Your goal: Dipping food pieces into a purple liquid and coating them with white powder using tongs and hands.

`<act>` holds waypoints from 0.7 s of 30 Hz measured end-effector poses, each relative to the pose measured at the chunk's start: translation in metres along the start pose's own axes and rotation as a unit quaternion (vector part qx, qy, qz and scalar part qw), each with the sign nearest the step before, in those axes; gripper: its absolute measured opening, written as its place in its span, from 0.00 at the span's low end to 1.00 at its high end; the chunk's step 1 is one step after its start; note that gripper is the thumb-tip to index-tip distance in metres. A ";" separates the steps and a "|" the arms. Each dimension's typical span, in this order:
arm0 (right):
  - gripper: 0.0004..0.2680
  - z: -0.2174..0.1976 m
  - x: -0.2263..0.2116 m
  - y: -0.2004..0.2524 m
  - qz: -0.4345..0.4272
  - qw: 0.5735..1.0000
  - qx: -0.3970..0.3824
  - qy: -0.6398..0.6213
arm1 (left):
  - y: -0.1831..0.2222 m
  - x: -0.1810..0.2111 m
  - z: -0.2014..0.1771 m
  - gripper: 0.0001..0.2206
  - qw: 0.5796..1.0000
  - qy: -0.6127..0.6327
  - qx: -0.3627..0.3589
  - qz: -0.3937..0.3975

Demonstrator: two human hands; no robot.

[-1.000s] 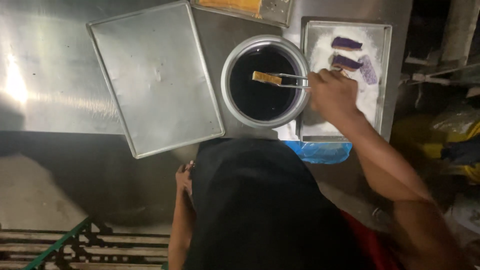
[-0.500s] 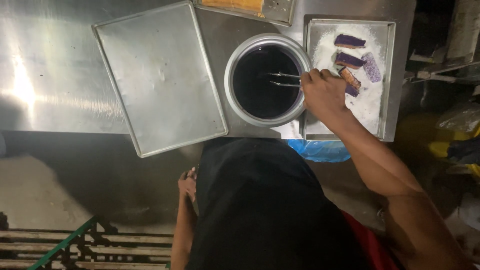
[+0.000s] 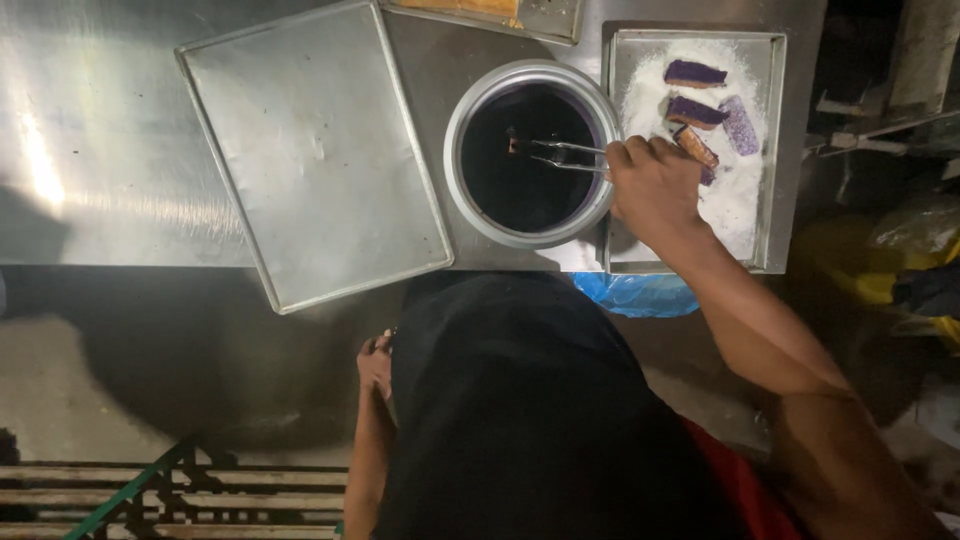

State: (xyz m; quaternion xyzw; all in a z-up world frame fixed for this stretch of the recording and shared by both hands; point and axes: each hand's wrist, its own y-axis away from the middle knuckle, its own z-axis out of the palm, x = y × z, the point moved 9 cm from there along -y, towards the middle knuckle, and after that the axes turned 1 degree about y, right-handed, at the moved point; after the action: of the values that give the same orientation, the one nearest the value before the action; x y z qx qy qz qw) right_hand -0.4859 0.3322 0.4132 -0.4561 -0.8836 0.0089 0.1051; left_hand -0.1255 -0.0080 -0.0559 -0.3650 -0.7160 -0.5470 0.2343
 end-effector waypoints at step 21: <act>0.11 0.036 0.041 0.048 0.178 0.940 -0.051 -0.285 | 0.042 0.010 -0.020 0.23 0.947 0.191 0.138 -0.220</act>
State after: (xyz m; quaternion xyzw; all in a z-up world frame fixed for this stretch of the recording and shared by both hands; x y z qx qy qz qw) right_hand -0.4771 0.3967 0.3800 -0.5891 -0.7802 0.1123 -0.1780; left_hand -0.1005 -0.0191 -0.0169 -0.0510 -0.7888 -0.5405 0.2881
